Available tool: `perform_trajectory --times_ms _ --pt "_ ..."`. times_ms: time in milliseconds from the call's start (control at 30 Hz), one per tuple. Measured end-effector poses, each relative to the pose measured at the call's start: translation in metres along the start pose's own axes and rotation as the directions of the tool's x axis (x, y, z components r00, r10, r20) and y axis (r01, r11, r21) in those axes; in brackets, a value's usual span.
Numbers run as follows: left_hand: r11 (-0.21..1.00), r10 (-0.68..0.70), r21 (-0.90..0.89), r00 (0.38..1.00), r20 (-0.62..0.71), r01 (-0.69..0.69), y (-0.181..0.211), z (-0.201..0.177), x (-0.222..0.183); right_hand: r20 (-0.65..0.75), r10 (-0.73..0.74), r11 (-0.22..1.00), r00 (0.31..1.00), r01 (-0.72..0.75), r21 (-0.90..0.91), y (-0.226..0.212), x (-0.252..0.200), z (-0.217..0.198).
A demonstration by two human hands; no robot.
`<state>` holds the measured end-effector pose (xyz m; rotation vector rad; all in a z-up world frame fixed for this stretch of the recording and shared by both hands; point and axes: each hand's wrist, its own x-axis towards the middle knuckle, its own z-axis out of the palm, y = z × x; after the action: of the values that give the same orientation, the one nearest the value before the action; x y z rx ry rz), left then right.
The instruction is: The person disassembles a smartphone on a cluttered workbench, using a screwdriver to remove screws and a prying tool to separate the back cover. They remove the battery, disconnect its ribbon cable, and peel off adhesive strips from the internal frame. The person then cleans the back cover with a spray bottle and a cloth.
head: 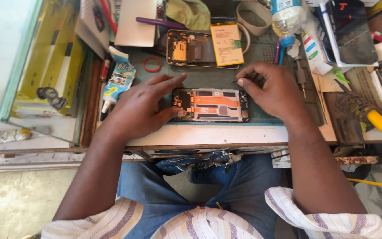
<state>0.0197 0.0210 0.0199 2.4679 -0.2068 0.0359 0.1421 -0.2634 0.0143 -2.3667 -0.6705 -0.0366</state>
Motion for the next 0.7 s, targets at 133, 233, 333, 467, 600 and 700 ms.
perform_trajectory --times_ms 133,233,333,467,600,700 --pt "0.997 0.051 0.061 0.998 -0.043 -0.049 0.003 0.001 0.001 -0.073 -0.141 0.989 0.987 0.138 -0.049 0.0 -0.004 0.002" --pt "0.993 0.085 0.084 0.994 -0.067 -0.08 0.002 0.003 0.001 -0.063 -0.272 0.959 0.96 0.264 -0.105 0.002 -0.004 0.0" --pt "0.991 0.11 0.086 0.99 -0.083 -0.103 0.002 0.004 -0.001 -0.095 -0.339 0.93 0.936 0.319 -0.181 0.006 -0.008 -0.015" --pt "0.99 0.103 0.107 0.991 -0.086 -0.094 0.003 0.007 -0.004 -0.086 0.014 0.996 0.996 -0.021 -0.084 0.004 -0.006 -0.039" --pt "0.991 0.118 0.074 0.986 -0.121 -0.109 0.002 0.007 -0.004 0.239 -0.16 0.978 0.958 0.122 0.168 -0.02 0.002 -0.029" --pt "0.992 0.119 0.048 0.983 -0.14 -0.113 0.0 0.008 -0.005 0.442 -0.219 0.976 0.87 0.19 0.109 -0.052 0.01 -0.003"
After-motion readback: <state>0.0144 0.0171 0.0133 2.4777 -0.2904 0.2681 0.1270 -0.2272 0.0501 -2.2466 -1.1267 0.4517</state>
